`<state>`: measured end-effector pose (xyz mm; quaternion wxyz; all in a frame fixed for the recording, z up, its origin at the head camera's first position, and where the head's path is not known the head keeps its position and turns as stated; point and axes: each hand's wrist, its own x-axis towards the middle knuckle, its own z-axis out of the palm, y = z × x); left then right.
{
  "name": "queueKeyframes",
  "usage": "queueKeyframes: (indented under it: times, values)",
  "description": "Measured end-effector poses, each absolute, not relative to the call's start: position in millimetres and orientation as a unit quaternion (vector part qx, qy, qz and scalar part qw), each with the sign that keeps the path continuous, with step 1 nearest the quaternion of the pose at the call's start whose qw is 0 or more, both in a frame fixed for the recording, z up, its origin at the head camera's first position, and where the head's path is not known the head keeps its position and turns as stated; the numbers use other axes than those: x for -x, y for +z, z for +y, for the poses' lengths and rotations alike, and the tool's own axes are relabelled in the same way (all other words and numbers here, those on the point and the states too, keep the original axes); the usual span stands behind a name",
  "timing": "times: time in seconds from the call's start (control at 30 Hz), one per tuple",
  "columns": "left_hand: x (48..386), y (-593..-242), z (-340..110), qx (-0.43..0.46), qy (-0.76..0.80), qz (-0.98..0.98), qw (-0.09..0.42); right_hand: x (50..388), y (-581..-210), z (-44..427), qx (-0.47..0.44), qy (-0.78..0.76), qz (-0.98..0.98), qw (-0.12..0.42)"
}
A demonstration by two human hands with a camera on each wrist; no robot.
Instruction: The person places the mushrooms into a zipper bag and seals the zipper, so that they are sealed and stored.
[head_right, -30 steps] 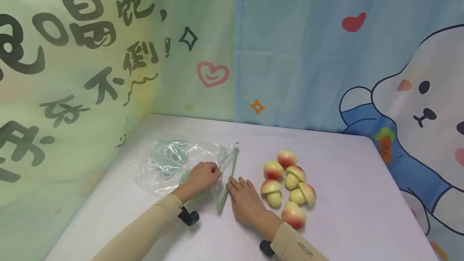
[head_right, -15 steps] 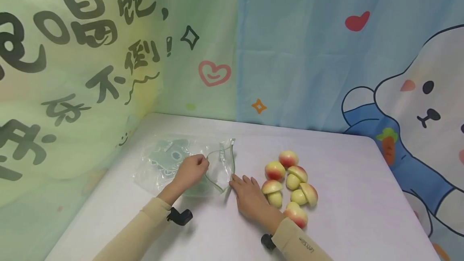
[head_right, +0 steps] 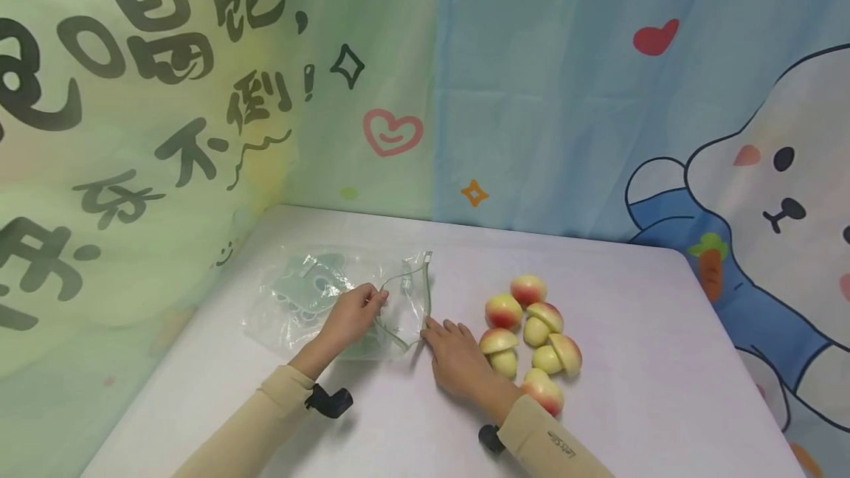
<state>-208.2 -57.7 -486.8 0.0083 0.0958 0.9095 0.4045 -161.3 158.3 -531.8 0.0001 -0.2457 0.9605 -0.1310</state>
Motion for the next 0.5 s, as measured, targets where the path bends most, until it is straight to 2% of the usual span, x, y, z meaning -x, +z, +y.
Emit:
queueKeyframes:
  times: [0.5]
  values:
    - [205.0,-485.6,-53.1,-0.087,0.409,0.908,0.033,158.7,-528.0,158.9,0.267,-0.161,0.950,-0.025]
